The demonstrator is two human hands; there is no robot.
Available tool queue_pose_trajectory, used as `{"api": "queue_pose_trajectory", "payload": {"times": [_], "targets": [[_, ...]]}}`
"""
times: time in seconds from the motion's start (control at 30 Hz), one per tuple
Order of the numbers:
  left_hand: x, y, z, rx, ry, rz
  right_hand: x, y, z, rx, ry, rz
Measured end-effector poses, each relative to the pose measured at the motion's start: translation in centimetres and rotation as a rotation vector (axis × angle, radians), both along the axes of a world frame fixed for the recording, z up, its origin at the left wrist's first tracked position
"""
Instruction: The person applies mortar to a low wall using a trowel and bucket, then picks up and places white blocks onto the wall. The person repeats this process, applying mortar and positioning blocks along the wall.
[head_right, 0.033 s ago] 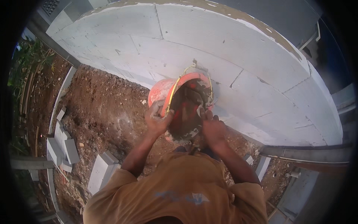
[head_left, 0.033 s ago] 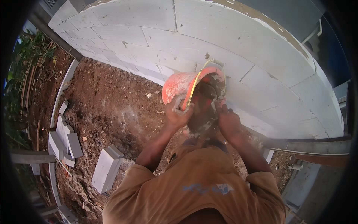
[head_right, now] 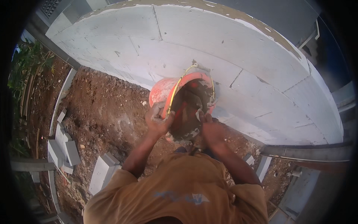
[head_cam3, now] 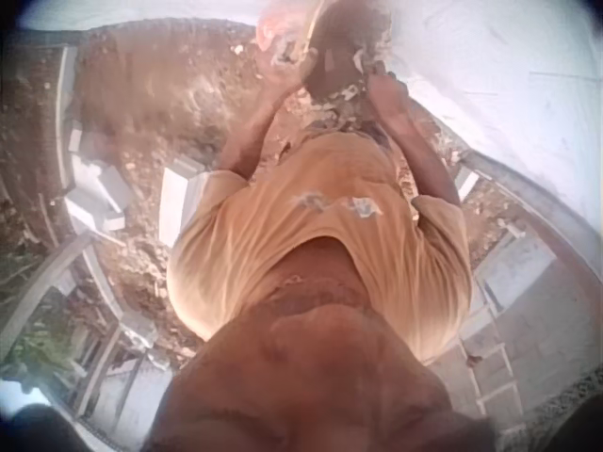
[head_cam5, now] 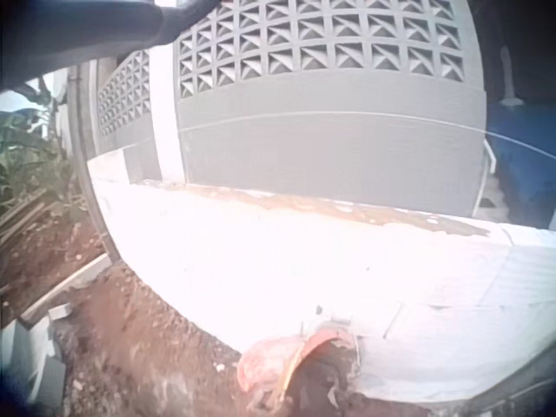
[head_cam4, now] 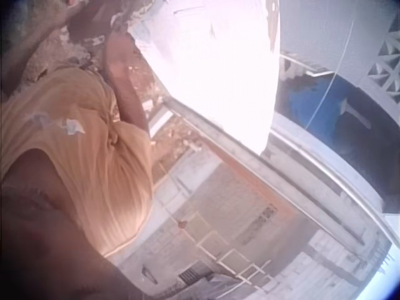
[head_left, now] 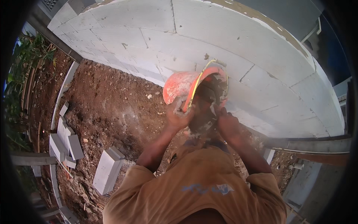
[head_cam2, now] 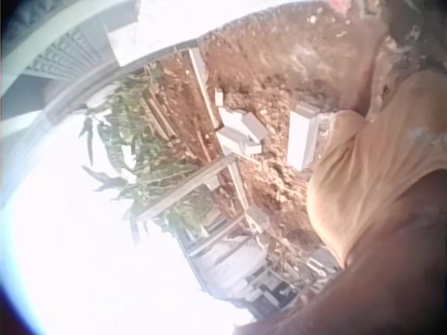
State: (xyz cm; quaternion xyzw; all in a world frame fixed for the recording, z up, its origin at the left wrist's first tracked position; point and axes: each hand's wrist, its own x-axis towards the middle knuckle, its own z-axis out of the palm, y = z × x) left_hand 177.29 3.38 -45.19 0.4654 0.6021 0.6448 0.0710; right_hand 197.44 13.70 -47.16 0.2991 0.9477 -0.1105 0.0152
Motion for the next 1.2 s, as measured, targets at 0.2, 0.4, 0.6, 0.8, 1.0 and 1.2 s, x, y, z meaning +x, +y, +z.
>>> {"api": "queue_pose_trajectory", "payload": {"times": [0.2,0.4,0.6,0.8,1.0,1.2], "targets": [[1.5,3.3,-1.5,-0.184,-0.093,-0.096,2.1,-0.3,0.2,-1.025,0.368,-0.178],[-1.1,3.3,-2.4,-0.015,-0.447,0.046,4.9,2.2,-2.6,-1.239,0.474,-0.508],[-1.3,3.7,-2.1,-0.044,-0.782,0.106,8.4,9.2,5.5,-1.262,0.389,-0.408],[1.4,4.3,-2.6,-0.189,-0.591,0.274,12.8,17.6,18.7,-0.946,0.380,-0.296],[4.3,5.6,-2.3,0.045,-0.652,0.231,20.4,26.9,30.5,-0.575,0.615,-0.226],[7.2,6.7,-3.8,0.022,-0.583,0.297,23.3,30.3,38.0,-0.045,0.427,-0.351]]}}
